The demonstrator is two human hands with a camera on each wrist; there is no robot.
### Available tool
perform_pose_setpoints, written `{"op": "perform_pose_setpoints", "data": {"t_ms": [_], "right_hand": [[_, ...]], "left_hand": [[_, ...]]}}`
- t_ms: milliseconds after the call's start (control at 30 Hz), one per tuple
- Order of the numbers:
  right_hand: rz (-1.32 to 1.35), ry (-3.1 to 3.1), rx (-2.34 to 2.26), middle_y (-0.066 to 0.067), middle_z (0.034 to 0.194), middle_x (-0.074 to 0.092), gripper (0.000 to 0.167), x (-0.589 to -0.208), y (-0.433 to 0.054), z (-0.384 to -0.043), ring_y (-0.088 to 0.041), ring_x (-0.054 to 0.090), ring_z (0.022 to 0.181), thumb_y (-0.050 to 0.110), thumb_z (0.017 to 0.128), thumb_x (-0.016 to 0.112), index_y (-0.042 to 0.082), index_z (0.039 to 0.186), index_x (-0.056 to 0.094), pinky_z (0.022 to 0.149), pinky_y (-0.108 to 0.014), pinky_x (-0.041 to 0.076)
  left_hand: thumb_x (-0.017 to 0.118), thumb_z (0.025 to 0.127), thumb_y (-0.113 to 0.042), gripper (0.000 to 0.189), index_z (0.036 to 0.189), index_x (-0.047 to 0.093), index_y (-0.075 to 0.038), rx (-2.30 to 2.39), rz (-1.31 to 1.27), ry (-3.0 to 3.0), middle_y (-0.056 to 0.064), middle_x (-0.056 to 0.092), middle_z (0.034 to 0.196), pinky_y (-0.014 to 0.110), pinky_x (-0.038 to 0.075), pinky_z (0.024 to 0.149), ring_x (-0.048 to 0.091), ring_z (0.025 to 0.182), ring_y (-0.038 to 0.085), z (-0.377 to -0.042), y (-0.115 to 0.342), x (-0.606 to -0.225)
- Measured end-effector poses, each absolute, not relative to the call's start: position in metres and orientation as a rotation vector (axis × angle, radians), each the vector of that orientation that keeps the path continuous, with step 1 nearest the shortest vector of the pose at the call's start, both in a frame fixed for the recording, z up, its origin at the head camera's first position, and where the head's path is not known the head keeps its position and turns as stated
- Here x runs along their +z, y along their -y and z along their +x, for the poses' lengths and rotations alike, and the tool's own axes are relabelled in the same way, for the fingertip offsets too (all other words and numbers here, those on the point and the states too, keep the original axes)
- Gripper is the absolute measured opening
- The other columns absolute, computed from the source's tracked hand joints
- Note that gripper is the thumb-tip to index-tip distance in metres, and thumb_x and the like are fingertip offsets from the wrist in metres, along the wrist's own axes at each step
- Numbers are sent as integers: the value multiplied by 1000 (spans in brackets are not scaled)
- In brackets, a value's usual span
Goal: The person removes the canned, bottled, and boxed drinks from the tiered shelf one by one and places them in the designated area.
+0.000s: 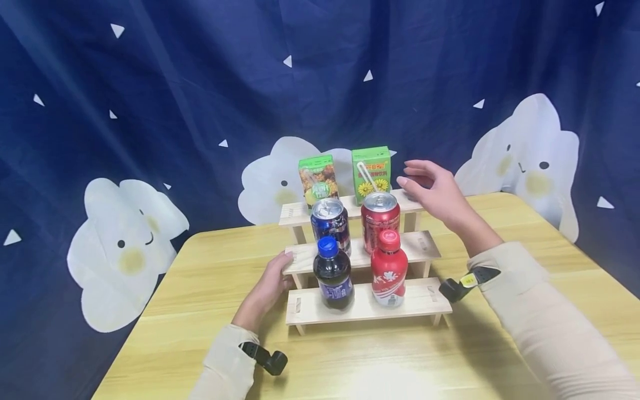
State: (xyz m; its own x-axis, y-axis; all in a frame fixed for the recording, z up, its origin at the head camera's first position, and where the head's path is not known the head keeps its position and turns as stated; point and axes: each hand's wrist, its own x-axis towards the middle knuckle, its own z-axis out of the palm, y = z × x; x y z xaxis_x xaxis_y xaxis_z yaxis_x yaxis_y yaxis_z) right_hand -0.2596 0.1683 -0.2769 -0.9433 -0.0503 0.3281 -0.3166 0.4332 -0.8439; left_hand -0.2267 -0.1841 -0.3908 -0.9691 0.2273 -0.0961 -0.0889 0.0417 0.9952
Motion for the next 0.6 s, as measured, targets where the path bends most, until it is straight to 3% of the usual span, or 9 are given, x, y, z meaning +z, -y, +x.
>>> {"op": "perform_pose_setpoints", "data": {"t_ms": [233,400,600], "right_hand": [[359,2424,1590,-15,136,50,60,-278,-161,-265,-29,52,121,39,90,60,9,139,41,91,-40,48],[361,2433,1615,-14,136,49,62,-277,-154,-270,-28,51,122,42,90,60,11,140,40,92,-42,48],[368,2427,1634,-14,135,50,62,-277,-148,-272,-29,51,122,41,89,61,11,140,41,94,-45,46]], "left_hand": [[34,97,-34,49,132,45,-1,2021,133,-2090,7,59,108,38,46,85,58,96,17,-227,184,-394],[33,97,-36,52,134,42,-1,1986,142,-2112,12,58,110,38,44,86,57,97,20,-227,184,-398],[31,96,-43,57,139,37,-6,1930,152,-2112,19,49,124,38,39,90,51,110,29,-227,185,-402]]}}
